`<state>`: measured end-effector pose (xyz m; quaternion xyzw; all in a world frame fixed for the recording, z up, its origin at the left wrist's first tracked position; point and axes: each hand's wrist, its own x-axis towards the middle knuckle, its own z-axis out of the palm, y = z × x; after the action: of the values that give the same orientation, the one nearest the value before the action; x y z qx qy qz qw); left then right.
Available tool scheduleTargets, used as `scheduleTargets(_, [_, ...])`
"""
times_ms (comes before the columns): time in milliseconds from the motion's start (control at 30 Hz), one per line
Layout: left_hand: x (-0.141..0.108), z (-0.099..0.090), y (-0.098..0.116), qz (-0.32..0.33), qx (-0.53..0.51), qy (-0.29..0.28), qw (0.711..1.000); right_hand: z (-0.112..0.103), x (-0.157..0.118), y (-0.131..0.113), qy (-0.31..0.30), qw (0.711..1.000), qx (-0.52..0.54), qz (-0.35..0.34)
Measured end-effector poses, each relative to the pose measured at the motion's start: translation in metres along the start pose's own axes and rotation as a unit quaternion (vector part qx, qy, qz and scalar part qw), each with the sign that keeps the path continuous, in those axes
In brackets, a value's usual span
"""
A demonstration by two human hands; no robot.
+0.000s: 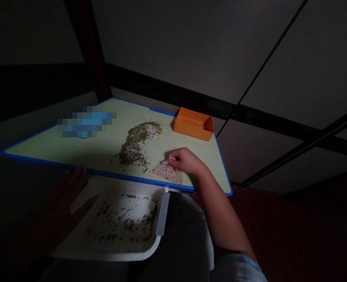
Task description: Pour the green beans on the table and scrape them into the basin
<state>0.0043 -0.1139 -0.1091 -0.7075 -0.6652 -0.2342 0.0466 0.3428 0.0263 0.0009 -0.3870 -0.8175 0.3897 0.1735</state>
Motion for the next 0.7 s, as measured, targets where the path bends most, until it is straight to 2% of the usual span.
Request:
scheduleTargets(167, [0.0030,-0.0042,0.0032,-0.006,-0.011,-0.013,1.000,-0.0029,-0.0018,0.0004,0.017,1.000,0.006,0.003])
scheduleTargets(367, [0.0008,-0.0011,-0.0008,-0.003,-0.009,-0.018,1.000,-0.0029,-0.0019,-0.0019,0.050,0.998,-0.018,0.019])
scheduleTargets(533, [-0.0008,0.0012,-0.0016,0.000,0.001,-0.015,1.000,0.0004,0.0001,-0.0009,0.033,0.999,-0.005,-0.010])
scheduleTargets(700, [-0.0008,-0.0012,0.0001,-0.005,-0.004,-0.017,1.000,-0.0008,-0.0012,-0.0008,0.013,1.000,0.013,-0.001])
